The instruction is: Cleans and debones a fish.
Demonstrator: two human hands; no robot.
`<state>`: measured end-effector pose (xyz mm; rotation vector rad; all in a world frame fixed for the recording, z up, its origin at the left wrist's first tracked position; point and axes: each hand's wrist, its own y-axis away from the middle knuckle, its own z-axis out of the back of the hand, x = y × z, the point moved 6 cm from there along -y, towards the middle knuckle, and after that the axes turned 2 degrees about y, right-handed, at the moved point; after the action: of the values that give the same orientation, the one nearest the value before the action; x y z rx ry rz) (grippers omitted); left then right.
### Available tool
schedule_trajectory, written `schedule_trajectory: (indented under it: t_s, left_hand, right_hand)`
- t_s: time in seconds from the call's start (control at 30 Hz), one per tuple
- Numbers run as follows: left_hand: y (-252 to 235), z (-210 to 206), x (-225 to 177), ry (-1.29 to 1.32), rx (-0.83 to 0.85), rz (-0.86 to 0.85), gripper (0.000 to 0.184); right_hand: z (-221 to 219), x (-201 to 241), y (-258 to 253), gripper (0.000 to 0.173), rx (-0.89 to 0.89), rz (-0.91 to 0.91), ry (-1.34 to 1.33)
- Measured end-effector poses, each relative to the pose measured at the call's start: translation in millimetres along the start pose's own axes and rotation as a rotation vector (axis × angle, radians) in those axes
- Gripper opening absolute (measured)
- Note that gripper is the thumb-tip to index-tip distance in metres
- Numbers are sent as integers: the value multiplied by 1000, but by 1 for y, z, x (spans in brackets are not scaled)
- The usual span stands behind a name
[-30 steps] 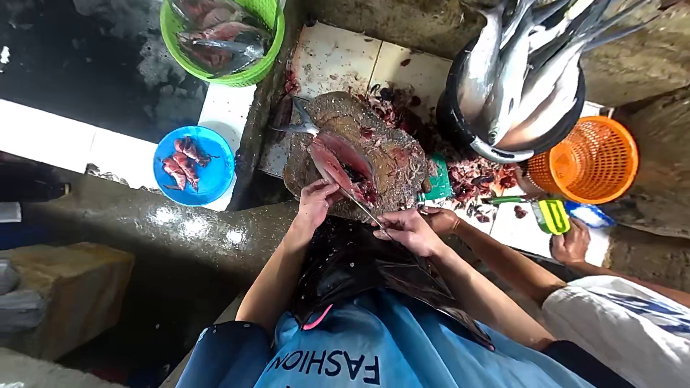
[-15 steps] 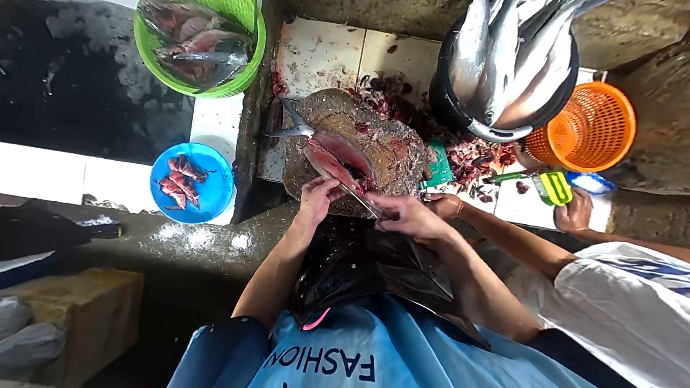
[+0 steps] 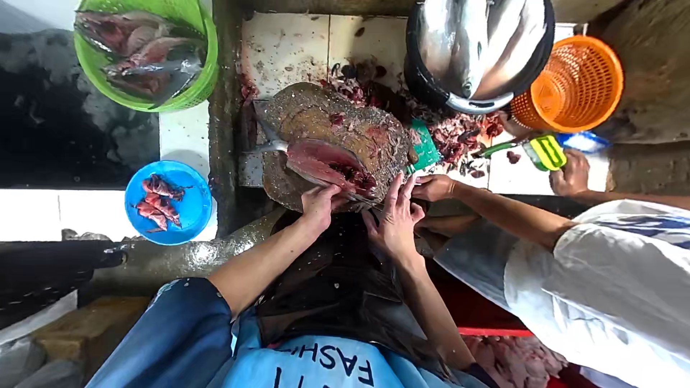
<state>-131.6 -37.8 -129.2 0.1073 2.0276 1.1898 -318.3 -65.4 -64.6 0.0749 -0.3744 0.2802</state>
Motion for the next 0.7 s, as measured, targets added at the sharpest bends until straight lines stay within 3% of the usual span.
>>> schedule_trajectory:
  t_s: [0.07, 0.13, 0.17, 0.2, 0.23, 0.27, 0.33, 0.37, 0.4, 0.43, 0.47, 0.5, 0.53, 0.63, 0.7]
  left_hand:
    - [2, -3, -2, 1, 32, 14, 15]
    - [3, -2, 1, 16, 43, 36, 15]
    - [3, -3, 1, 39, 42, 44, 16]
    - [2, -4, 0, 69, 38, 42, 17]
    - [0, -5, -2, 92, 37, 26, 18]
    - [-1, -7, -4, 91, 37, 1, 18]
    - [-1, -4, -3, 7, 30, -36, 19]
    - [-1, -1, -1, -19, 31, -36, 20]
    - [-2, 1, 3, -12, 40, -20, 21]
    - [-3, 3, 5, 18, 45, -2, 21]
    - [-6, 4, 3, 62, 48, 4, 21]
    - [-7, 5, 0, 105, 49, 4, 21]
    - [-6, 6, -1, 124, 49, -5, 21]
    - [-9, 13, 1, 39, 63, -73, 25]
    - [-11, 20, -1, -36, 92, -114, 22]
  right_hand:
    - [5, -22, -6, 83, 24, -112, -260]
    - [-1, -48, 1, 65, 51, -285, -997]
    - [-4, -51, 6, 68, -33, -301, -1388]
    - [-2, -48, 9, 80, -66, -199, -1595]
    - [2, -41, 10, 94, -110, -91, -1538]
    - [6, -31, 10, 102, -125, -16, -1230]
    - [11, -12, 12, 82, -90, 31, -398]
    - [11, -12, 11, 68, -93, 2, -246]
    - [12, -20, 10, 59, -93, -51, -360]
    - [10, -30, 9, 59, -87, -90, -690]
    - [8, -35, 7, 70, -100, -94, -1037]
    - [9, -33, 6, 89, -81, -46, -1172]
    - [13, -27, 8, 98, -64, 23, -1042]
    - [14, 0, 11, 72, 149, 165, -139]
    - [3, 6, 9, 60, 440, 228, 13]
